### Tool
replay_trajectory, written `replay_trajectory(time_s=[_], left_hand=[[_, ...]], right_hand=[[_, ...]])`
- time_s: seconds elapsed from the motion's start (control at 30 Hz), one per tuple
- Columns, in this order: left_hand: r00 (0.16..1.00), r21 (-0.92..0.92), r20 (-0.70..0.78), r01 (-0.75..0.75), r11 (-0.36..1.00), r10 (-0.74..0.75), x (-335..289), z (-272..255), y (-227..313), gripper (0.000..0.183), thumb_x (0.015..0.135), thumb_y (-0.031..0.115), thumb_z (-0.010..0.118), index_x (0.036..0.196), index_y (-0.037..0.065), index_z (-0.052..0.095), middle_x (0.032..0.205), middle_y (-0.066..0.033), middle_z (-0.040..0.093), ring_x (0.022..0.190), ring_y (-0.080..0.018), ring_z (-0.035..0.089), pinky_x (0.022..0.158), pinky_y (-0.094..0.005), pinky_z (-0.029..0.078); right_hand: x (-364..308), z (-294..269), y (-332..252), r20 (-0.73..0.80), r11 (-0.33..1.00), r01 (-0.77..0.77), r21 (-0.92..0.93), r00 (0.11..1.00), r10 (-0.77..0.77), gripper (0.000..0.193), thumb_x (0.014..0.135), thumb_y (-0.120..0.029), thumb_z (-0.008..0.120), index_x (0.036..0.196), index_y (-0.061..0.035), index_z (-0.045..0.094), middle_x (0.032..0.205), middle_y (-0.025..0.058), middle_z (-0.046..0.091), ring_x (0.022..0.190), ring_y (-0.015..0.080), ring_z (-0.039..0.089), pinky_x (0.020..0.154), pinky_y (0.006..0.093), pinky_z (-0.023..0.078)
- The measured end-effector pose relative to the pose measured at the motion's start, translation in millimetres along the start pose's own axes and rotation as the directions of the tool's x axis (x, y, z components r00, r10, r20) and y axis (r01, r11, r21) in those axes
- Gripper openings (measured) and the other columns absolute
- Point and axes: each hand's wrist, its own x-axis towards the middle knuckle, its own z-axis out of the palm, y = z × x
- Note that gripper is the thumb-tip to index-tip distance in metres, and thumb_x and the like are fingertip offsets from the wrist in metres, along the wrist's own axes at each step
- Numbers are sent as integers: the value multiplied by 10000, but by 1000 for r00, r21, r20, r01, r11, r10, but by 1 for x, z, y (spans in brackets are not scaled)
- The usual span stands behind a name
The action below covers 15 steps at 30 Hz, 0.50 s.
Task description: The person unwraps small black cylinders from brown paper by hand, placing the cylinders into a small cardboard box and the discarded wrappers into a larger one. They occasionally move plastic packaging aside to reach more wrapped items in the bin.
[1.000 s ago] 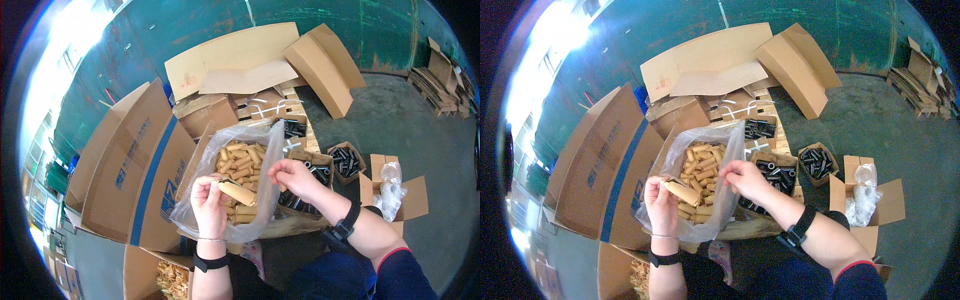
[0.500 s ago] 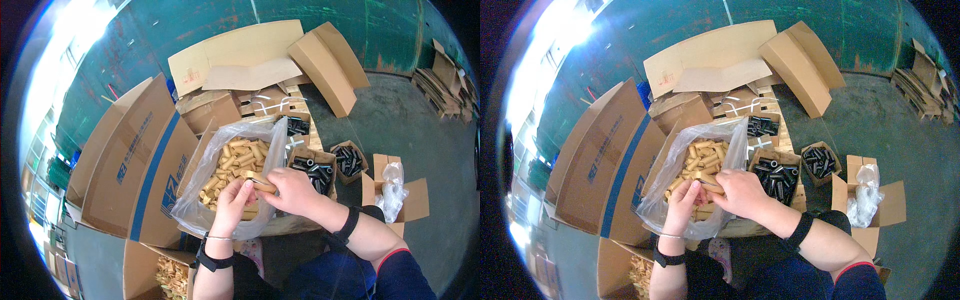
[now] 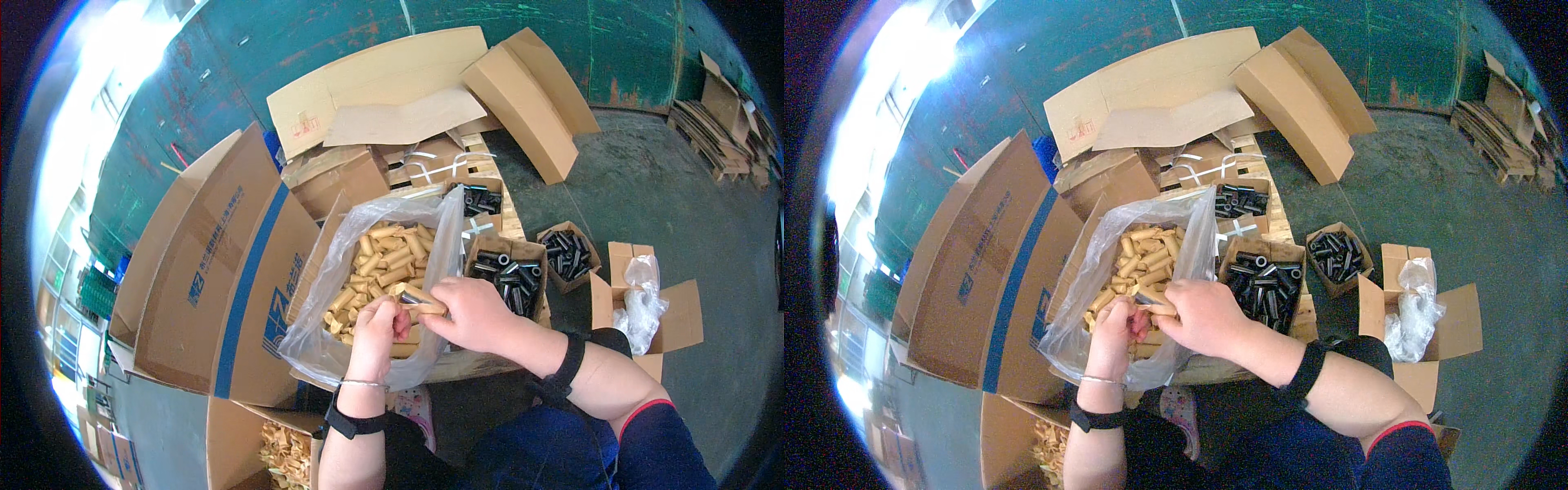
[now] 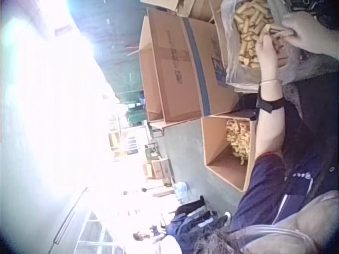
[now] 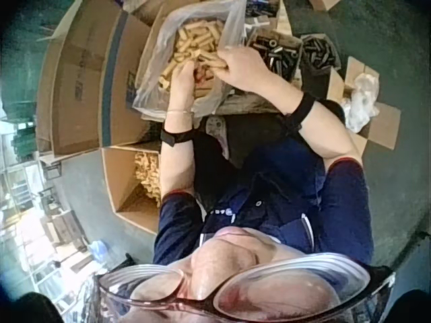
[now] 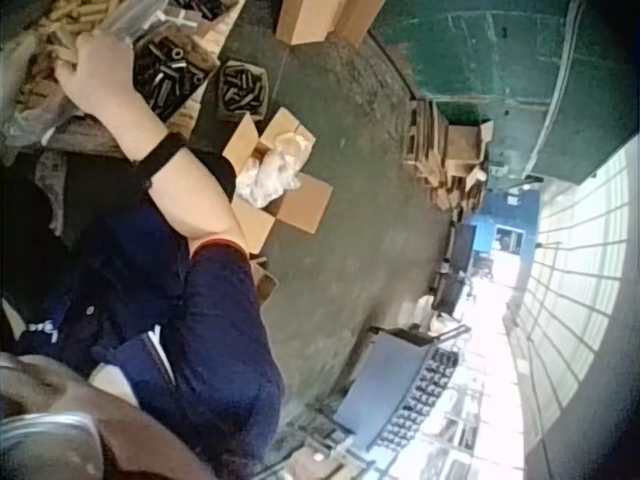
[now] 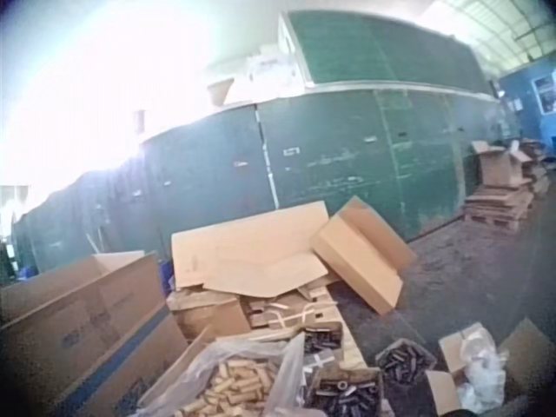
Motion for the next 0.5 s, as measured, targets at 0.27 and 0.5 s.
replay_trajectory(time_s=[0.27, 0.5], left_hand=[[980, -291, 99, 195, 937, -174, 7, -2, -16, 163, 746, 165, 420, 612, 73, 418, 560, -8, 420, 484, -97, 380, 437, -223, 292], [1000, -79, -14, -18, 997, 17, -5, 0, 6, 218, 809, 246, 473, 714, 50, 471, 601, 1, 461, 516, -82, 439, 480, -200, 379]], right_hand=[[-1, 9, 8, 409, 529, -501, 685, 865, 291, 292, 730, -280, 606, 790, 4, 575, 625, -7, 491, 516, 89, 416, 459, 225, 320], [2, 8, 17, 391, 589, -410, 696, 905, 169, 307, 752, -276, 602, 852, 13, 582, 675, -12, 525, 630, 44, 429, 547, 212, 369]])
